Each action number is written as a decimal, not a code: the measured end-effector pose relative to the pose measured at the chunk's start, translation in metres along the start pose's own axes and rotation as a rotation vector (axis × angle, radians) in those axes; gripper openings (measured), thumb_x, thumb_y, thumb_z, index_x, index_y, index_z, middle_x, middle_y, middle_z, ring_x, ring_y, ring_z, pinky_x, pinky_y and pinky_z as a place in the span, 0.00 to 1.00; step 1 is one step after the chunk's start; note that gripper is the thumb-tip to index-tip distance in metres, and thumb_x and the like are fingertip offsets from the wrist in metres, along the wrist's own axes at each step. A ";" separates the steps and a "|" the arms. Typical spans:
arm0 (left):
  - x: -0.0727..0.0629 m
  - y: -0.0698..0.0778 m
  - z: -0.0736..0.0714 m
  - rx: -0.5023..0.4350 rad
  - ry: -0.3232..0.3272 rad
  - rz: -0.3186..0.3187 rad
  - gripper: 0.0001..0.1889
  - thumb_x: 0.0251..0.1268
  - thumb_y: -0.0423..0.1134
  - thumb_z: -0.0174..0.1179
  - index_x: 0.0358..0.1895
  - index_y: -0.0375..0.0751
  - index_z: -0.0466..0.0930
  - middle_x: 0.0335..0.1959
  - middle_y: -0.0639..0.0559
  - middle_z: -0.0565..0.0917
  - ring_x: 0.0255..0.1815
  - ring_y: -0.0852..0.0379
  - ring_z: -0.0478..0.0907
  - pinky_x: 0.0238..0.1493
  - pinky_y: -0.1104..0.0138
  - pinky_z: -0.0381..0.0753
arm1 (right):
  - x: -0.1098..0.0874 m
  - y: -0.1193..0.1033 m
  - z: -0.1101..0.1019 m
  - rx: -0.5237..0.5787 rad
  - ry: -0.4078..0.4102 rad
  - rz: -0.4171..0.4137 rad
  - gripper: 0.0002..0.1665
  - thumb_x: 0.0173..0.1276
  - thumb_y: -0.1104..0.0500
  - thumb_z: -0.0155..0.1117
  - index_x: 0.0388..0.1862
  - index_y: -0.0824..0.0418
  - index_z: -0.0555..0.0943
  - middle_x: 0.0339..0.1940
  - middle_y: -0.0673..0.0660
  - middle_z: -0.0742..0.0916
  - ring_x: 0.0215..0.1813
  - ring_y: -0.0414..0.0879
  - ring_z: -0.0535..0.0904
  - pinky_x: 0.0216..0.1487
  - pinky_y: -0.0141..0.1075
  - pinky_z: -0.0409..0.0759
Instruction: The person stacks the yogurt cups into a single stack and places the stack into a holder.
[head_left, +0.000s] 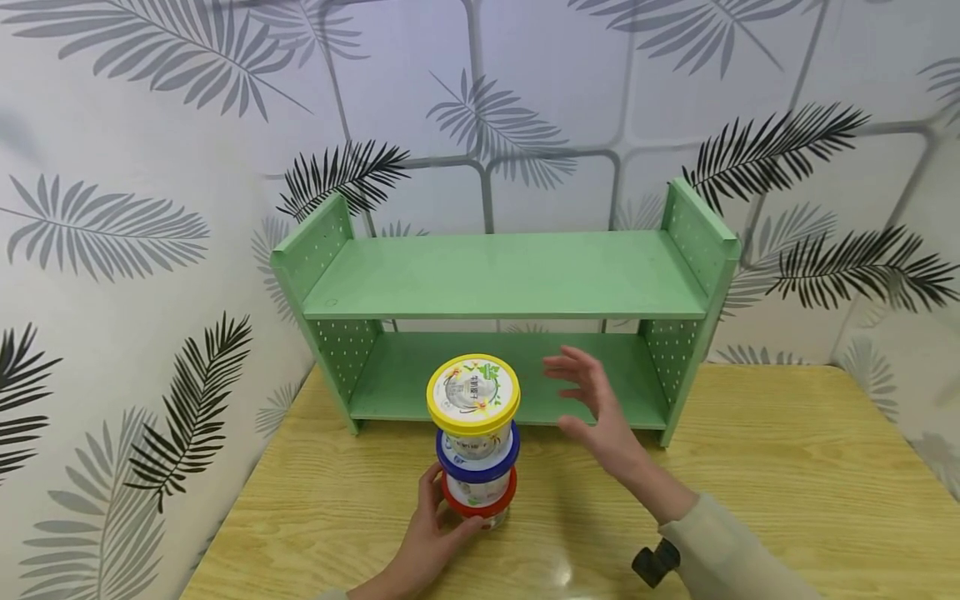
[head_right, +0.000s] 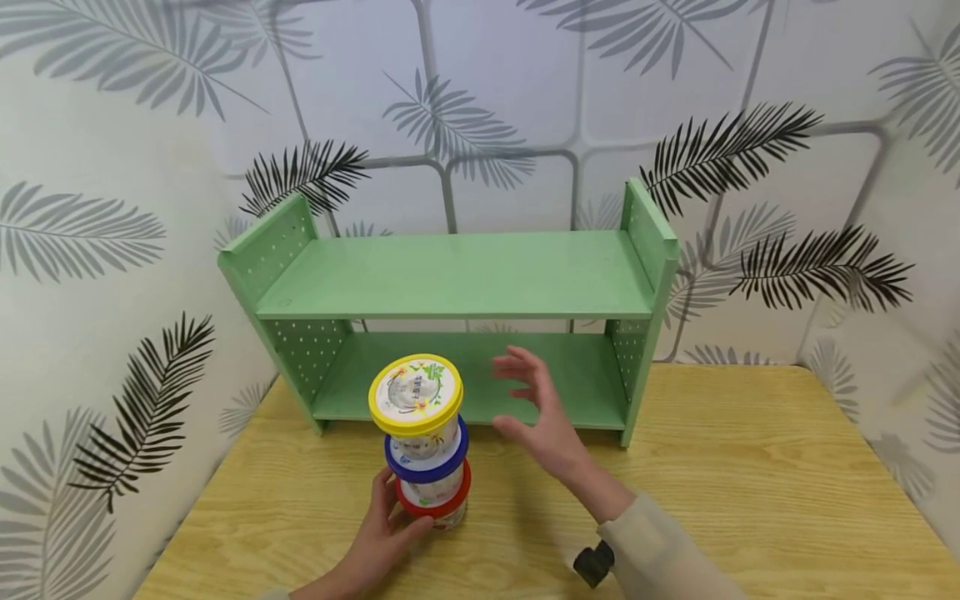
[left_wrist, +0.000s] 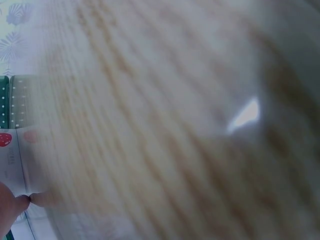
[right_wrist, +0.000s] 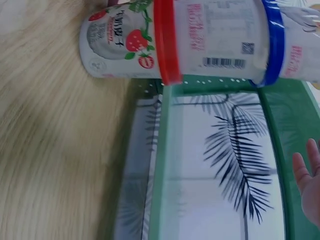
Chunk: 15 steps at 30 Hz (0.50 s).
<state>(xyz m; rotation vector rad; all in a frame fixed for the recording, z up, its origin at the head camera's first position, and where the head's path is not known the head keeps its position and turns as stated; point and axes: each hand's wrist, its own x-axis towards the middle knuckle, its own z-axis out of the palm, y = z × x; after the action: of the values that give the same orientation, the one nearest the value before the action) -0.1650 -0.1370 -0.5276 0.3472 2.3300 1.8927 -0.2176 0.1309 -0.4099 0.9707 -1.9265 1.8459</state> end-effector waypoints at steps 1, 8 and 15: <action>0.000 0.000 0.000 0.000 0.001 -0.001 0.45 0.63 0.46 0.67 0.73 0.51 0.42 0.69 0.38 0.63 0.70 0.41 0.60 0.66 0.44 0.62 | 0.000 -0.001 -0.002 0.003 0.010 -0.019 0.48 0.67 0.37 0.61 0.75 0.62 0.56 0.66 0.66 0.71 0.65 0.53 0.69 0.59 0.37 0.70; -0.001 0.000 0.000 0.010 0.005 0.002 0.45 0.63 0.45 0.66 0.73 0.50 0.42 0.69 0.37 0.63 0.70 0.40 0.60 0.66 0.44 0.62 | 0.001 -0.012 -0.022 0.049 0.090 -0.158 0.47 0.68 0.42 0.63 0.72 0.70 0.56 0.65 0.65 0.73 0.63 0.51 0.71 0.58 0.36 0.72; -0.001 0.000 0.000 0.004 0.005 0.002 0.45 0.63 0.45 0.66 0.73 0.50 0.42 0.69 0.37 0.63 0.69 0.40 0.61 0.66 0.44 0.62 | 0.010 -0.027 -0.043 0.111 0.170 -0.250 0.46 0.66 0.43 0.66 0.71 0.68 0.59 0.65 0.62 0.74 0.64 0.53 0.71 0.57 0.37 0.72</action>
<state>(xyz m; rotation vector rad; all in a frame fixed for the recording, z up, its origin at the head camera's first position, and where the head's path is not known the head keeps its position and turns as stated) -0.1644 -0.1370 -0.5276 0.3460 2.3378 1.8926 -0.2174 0.1715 -0.3780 1.0020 -1.5438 1.8391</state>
